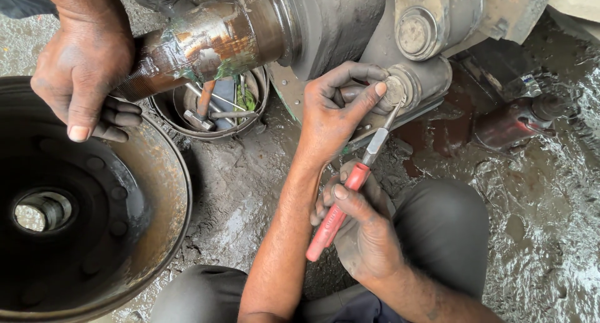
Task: Replacing or repairing brake components on a heavy vehicle axle.
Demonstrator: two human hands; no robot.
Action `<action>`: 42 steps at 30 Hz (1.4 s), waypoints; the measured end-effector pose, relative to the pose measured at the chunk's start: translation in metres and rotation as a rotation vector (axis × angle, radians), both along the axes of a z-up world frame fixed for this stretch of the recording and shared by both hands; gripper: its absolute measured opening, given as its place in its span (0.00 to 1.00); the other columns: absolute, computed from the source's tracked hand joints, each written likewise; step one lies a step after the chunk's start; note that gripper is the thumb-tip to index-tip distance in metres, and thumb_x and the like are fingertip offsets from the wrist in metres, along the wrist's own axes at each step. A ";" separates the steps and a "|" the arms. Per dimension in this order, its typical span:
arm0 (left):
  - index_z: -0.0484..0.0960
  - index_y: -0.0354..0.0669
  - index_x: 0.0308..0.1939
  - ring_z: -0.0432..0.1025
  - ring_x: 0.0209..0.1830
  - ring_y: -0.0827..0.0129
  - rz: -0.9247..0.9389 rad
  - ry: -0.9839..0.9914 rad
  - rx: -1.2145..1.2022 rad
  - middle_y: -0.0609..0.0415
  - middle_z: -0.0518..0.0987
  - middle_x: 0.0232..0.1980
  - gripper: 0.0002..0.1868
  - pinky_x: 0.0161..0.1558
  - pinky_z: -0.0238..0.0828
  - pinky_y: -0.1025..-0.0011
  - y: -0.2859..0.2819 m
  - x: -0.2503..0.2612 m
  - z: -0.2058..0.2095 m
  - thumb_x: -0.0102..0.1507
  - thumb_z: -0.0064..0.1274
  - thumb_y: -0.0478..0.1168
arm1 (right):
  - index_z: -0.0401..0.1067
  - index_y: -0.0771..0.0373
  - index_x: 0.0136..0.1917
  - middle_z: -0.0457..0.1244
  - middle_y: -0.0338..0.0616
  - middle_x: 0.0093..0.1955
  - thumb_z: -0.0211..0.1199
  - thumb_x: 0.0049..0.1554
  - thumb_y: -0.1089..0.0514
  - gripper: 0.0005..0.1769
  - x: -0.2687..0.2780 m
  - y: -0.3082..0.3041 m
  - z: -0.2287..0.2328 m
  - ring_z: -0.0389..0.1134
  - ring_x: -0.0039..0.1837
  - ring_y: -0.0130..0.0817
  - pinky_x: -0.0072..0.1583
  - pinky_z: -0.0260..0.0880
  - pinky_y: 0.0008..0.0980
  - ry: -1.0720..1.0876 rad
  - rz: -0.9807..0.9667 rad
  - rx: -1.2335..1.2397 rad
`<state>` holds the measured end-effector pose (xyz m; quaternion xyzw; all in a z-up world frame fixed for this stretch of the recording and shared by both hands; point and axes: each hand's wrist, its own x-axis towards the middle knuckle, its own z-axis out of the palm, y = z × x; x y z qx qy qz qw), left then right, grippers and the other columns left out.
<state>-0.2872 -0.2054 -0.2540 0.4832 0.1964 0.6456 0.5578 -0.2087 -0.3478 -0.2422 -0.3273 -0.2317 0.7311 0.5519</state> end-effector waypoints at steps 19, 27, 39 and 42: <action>0.82 0.28 0.50 0.78 0.39 0.77 -0.038 -0.043 -0.021 0.52 0.84 0.40 0.09 0.42 0.78 0.77 0.002 0.000 -0.001 0.68 0.59 0.30 | 0.67 0.58 0.56 0.64 0.36 0.48 0.67 0.59 0.58 0.14 -0.013 0.004 0.007 0.67 0.52 0.30 0.59 0.69 0.35 0.248 -0.015 -0.078; 0.82 0.29 0.51 0.78 0.40 0.77 -0.032 -0.032 -0.006 0.52 0.84 0.41 0.09 0.43 0.78 0.77 0.001 -0.001 0.000 0.68 0.59 0.30 | 0.69 0.58 0.58 0.65 0.35 0.49 0.69 0.59 0.58 0.16 -0.013 0.009 0.007 0.68 0.53 0.31 0.60 0.70 0.35 0.370 -0.012 -0.083; 0.84 0.30 0.50 0.78 0.40 0.76 -0.035 -0.035 -0.041 0.50 0.85 0.40 0.09 0.43 0.77 0.77 0.002 -0.001 0.000 0.68 0.60 0.32 | 0.71 0.55 0.50 0.68 0.37 0.47 0.59 0.67 0.45 0.13 -0.027 0.021 0.022 0.70 0.53 0.35 0.63 0.70 0.50 0.558 0.122 0.000; 0.84 0.30 0.49 0.78 0.42 0.77 -0.022 -0.027 -0.016 0.51 0.85 0.42 0.08 0.46 0.76 0.77 0.003 0.000 -0.002 0.68 0.60 0.31 | 0.70 0.54 0.48 0.65 0.35 0.44 0.58 0.67 0.44 0.13 -0.030 0.023 0.023 0.68 0.52 0.32 0.63 0.69 0.46 0.572 0.141 0.012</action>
